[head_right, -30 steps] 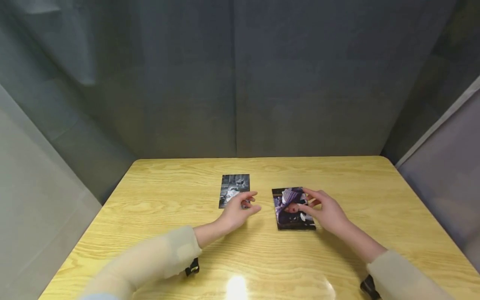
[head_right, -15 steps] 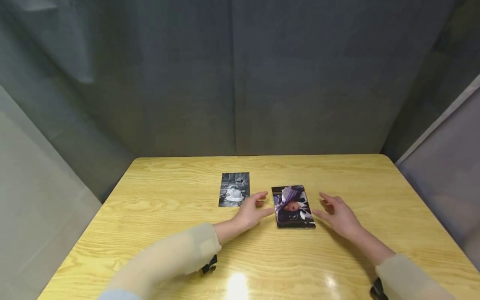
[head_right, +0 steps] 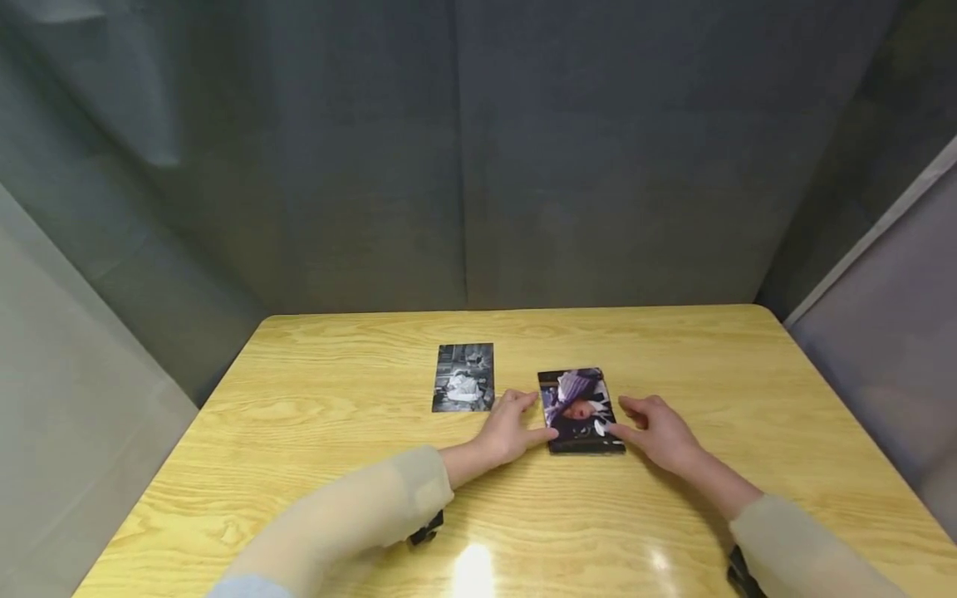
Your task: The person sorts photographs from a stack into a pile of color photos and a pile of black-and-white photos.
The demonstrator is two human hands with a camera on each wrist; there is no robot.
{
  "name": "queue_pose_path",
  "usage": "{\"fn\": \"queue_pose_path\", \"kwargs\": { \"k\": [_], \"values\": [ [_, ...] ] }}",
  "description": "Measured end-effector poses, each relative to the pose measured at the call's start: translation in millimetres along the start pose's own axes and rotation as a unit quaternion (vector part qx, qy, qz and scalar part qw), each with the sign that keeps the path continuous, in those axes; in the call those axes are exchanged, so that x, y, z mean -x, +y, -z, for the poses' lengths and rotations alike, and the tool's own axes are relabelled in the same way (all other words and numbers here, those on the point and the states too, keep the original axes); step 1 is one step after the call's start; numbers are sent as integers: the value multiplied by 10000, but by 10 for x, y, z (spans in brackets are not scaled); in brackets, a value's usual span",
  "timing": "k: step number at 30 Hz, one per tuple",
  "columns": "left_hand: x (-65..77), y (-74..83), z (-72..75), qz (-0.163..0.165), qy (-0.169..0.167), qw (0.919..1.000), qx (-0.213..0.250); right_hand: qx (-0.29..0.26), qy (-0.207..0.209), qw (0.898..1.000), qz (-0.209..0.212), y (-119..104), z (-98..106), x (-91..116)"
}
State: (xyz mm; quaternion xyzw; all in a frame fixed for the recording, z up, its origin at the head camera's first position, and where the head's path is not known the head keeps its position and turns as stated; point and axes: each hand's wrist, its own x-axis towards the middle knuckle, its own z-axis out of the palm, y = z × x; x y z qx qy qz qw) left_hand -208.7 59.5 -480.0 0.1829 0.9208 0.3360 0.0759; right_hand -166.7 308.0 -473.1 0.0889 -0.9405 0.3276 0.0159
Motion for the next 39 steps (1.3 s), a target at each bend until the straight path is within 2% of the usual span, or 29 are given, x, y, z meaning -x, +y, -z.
{"fn": "queue_pose_path", "kwargs": {
  "k": [10, 25, 39],
  "values": [
    [24, 13, -17, -219, -5, 9990, -386, 187, 94, 9997, 119, -43, -57, -60],
    [31, 42, -14, -207, -25, 9992, -347, 131, 9, 9999, -58, -76, -70, -77],
    [40, 73, 3, -150, 131, 9994, -277, 86, 417, 9991, -41, -80, -82, -86]
  ]
}}
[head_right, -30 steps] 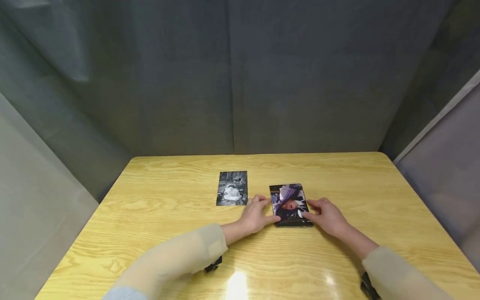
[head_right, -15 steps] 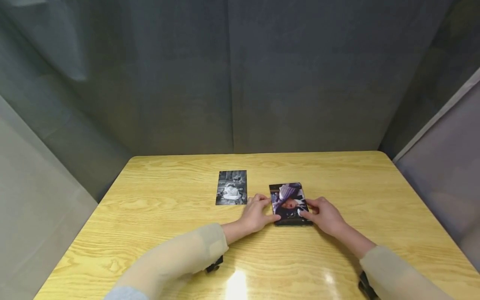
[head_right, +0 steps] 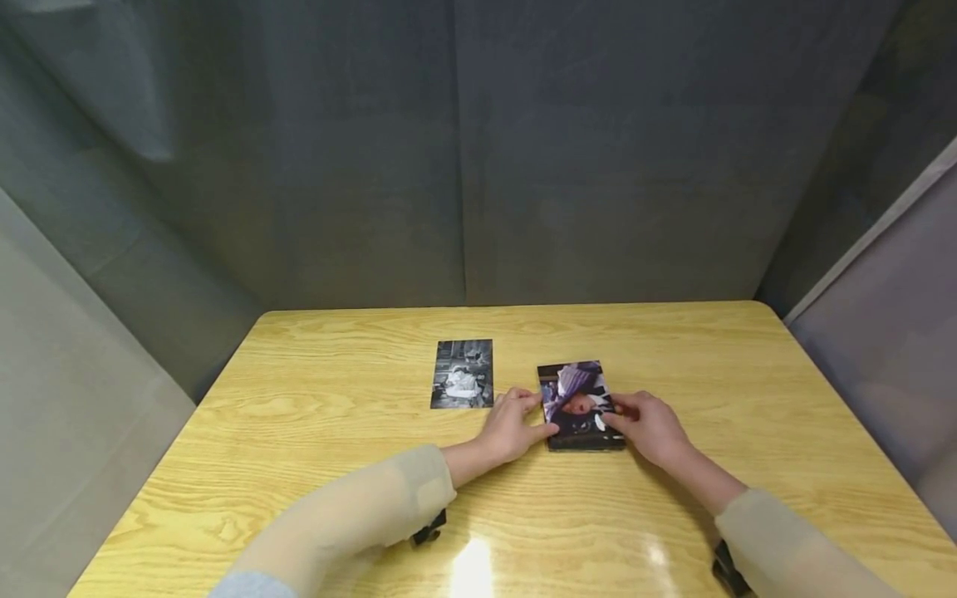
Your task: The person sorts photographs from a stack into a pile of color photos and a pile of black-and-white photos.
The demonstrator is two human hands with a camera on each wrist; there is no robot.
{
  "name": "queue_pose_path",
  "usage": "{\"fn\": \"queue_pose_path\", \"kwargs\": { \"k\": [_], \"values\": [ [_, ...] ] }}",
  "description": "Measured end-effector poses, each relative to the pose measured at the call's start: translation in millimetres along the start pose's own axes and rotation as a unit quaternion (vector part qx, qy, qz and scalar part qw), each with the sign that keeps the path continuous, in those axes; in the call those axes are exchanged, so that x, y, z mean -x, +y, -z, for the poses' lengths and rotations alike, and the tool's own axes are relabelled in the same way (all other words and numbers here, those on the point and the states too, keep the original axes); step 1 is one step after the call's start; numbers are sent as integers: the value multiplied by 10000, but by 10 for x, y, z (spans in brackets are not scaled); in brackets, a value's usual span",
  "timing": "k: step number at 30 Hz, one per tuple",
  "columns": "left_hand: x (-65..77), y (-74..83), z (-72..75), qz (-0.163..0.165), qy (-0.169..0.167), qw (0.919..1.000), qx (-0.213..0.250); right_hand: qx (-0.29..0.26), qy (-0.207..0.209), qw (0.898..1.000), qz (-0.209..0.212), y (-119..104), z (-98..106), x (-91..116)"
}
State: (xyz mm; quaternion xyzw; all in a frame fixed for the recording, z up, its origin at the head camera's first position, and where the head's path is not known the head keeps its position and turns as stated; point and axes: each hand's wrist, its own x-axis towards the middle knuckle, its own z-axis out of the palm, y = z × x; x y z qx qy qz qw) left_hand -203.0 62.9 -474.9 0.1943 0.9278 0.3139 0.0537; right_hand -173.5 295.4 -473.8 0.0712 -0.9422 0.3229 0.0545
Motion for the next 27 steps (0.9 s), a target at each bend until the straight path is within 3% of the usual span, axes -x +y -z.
{"fn": "queue_pose_path", "kwargs": {
  "k": [10, 17, 21, 27],
  "values": [
    [-19, 15, -24, 89, 272, 9990, 349, -173, 373, 9992, -7, 10, -3, -2],
    [-28, 12, -25, 64, 457, 9945, 941, -227, 533, 9983, -3, -34, 1, -5],
    [-37, 12, -12, 61, 579, 9864, 1538, -387, 583, 9975, -67, -84, 12, -14],
    [-42, 2, 25, 261, 657, 9657, 2500, -585, 848, 9946, -142, -201, 32, -34]
  ]
}}
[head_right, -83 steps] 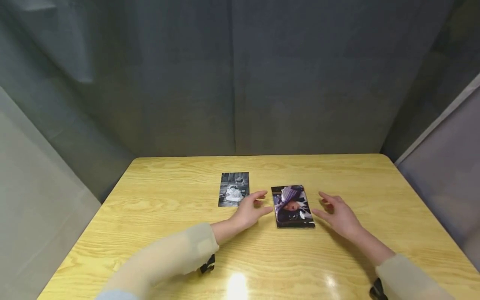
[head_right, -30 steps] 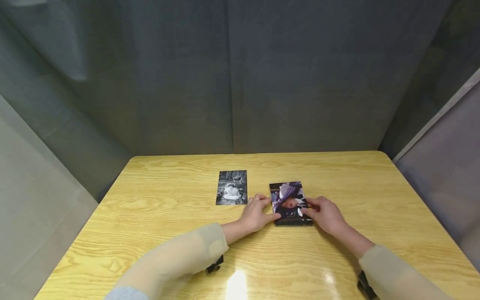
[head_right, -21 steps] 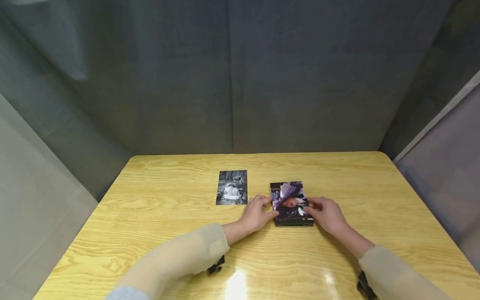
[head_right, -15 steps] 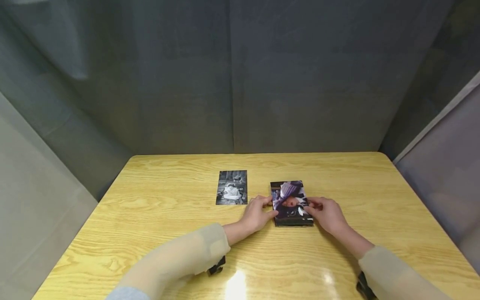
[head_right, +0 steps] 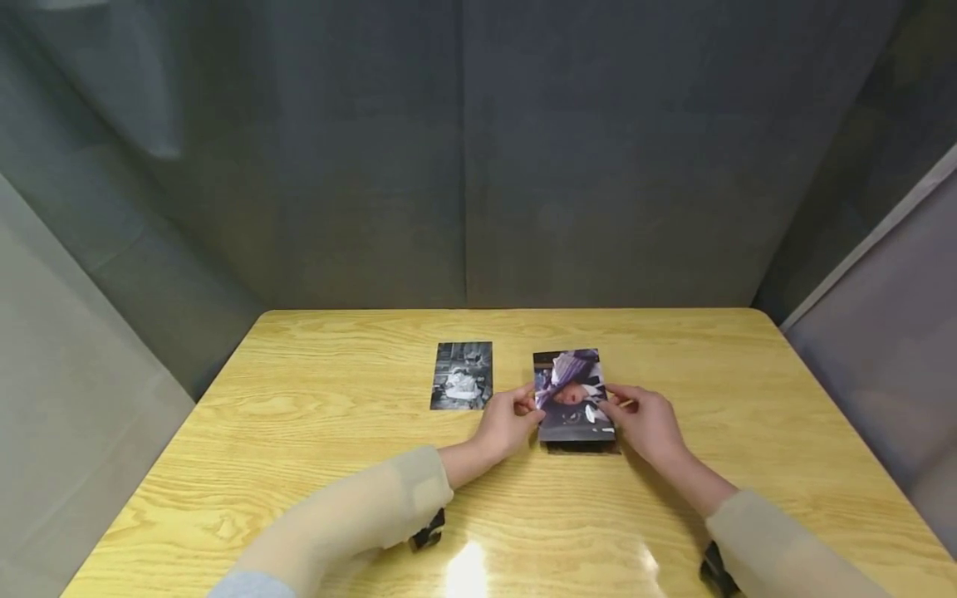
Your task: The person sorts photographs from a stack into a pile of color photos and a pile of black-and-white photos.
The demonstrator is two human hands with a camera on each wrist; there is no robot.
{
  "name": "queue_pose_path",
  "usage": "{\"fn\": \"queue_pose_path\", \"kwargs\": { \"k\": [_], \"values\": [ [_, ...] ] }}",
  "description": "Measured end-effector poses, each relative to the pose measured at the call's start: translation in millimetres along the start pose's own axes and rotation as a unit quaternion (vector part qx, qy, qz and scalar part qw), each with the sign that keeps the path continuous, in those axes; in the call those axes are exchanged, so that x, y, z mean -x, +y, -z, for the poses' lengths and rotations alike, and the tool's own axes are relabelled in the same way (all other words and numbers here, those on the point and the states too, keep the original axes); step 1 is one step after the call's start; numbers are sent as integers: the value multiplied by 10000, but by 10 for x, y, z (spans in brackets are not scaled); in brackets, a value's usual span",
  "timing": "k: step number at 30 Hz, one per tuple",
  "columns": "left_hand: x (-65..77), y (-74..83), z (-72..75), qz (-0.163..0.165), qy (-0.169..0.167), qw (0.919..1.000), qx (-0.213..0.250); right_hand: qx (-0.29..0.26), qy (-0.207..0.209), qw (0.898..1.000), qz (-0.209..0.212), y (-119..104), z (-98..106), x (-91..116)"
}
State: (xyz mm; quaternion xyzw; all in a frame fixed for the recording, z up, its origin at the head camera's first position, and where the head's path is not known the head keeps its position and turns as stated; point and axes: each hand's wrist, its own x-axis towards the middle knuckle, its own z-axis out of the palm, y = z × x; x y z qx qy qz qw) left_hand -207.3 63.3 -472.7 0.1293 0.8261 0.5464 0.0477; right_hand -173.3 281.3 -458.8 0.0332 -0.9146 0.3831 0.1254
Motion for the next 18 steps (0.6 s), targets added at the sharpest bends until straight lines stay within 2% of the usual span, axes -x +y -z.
{"fn": "queue_pose_path", "kwargs": {
  "k": [7, 14, 18],
  "values": [
    [-7, 15, 165, 57, 247, 9985, 483, -357, 445, 9984, 14, -148, -74, -26],
    [60, 16, 406, 46, 237, 9977, 631, -997, 407, 9940, -214, -308, -205, -65],
    [121, -3, 546, 24, 240, 9972, 712, -1067, 277, 9935, -273, -403, -283, -72]
  ]
}}
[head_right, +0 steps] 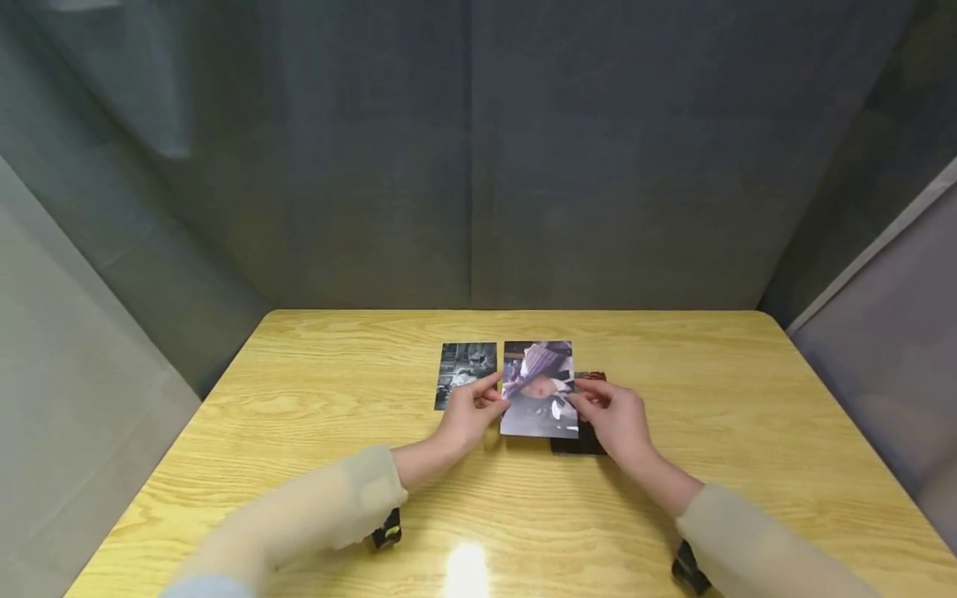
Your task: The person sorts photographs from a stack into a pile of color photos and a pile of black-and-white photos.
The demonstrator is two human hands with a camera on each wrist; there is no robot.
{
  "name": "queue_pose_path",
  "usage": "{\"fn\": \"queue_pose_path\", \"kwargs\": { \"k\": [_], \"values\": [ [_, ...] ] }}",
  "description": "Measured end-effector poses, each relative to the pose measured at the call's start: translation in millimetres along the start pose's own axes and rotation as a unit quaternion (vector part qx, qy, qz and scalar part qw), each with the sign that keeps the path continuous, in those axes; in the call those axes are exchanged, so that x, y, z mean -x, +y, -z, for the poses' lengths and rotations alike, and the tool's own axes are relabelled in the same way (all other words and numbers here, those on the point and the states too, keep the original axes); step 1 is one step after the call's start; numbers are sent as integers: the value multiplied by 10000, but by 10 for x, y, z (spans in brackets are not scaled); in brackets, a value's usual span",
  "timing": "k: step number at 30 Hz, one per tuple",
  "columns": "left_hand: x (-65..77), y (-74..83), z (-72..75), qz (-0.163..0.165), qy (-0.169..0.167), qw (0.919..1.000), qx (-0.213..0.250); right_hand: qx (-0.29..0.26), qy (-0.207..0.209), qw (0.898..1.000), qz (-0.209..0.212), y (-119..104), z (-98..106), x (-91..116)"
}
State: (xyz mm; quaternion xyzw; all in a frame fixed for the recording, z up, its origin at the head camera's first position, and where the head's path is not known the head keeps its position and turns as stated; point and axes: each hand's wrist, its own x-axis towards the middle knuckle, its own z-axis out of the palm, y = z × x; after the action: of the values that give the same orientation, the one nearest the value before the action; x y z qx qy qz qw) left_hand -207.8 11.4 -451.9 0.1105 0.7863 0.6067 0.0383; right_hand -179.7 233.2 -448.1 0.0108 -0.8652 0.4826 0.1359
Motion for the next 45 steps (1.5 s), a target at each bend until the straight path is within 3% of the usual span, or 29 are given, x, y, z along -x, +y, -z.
{"fn": "queue_pose_path", "kwargs": {
  "k": [12, 20, 29, 36, 45],
  "values": [
    [228, -124, 346, -118, 50, 9997, 217, -158, -467, 9986, -209, -231, -254, 116],
    [392, -150, 503, -92, -90, 9995, 283, 46, -411, 9988, -280, -258, -415, 259],
    [657, -305, 750, 294, -375, 9988, 93, -283, -752, 9940, -741, -348, -630, 509],
    [790, -409, 905, 535, -476, 9974, 76, -453, -1076, 9913, -606, -374, -787, 595],
    [890, -432, 976, 876, -720, 9935, 49, 26, -1249, 9902, -629, -343, -876, 665]
  ]
}}
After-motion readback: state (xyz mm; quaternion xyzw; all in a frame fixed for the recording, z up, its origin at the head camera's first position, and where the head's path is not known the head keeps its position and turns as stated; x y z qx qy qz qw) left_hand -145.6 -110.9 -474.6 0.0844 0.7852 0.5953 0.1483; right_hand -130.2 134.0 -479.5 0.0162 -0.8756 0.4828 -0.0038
